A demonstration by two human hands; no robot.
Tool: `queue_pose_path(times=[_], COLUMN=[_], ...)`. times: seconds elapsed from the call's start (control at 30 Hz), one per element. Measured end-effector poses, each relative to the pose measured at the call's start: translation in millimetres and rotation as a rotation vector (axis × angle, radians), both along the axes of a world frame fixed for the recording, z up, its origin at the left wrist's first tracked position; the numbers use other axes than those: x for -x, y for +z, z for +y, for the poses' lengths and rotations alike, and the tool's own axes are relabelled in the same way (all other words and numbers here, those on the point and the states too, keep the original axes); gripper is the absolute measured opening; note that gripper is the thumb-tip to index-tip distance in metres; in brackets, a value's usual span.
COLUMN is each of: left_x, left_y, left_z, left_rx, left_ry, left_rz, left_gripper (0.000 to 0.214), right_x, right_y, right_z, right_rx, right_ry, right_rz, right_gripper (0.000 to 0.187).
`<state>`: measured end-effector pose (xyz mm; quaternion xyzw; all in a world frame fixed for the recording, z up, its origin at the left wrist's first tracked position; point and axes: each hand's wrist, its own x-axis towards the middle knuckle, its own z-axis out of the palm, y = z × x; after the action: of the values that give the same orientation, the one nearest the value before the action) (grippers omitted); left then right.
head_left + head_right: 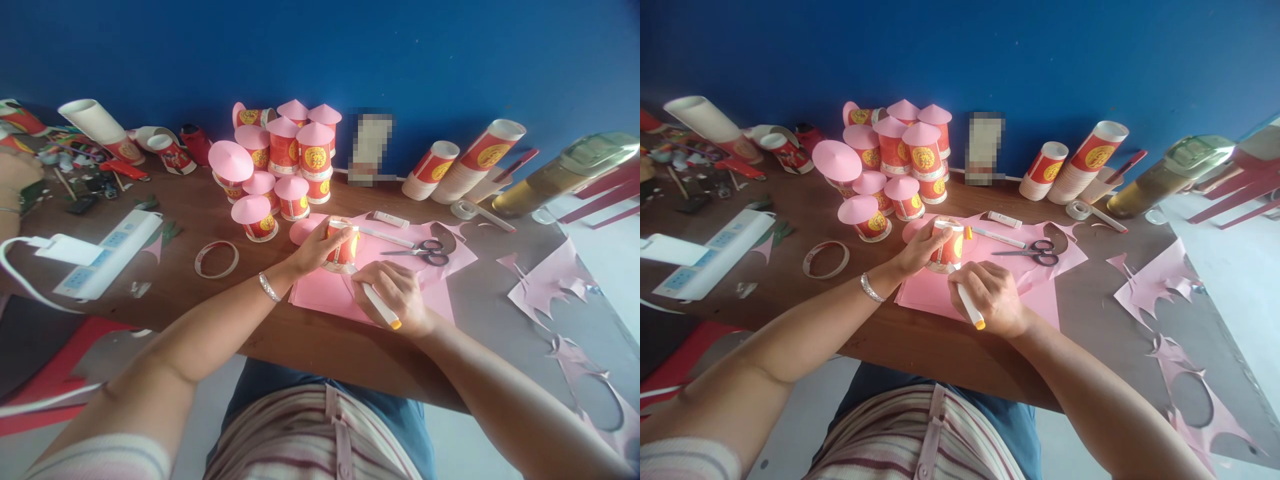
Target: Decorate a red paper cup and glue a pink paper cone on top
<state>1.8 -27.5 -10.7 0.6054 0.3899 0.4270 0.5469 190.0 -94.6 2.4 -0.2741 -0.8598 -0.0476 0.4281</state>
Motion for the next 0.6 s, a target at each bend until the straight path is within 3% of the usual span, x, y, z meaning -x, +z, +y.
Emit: queue_pose_path(times=[0.6], left_x=[1.0], left_y=[1.3], left_z=[-0.7], left_rx=[-0.006], left_ry=[0.002], left_rz=[0.042], left_gripper=[0.046], right_x=[1.5], right_y=[-0.5], right_z=[-0.3], right_rx=[-0.021], right_ry=[-0.005], right_rz=[-0.016], right_gripper=[0.019])
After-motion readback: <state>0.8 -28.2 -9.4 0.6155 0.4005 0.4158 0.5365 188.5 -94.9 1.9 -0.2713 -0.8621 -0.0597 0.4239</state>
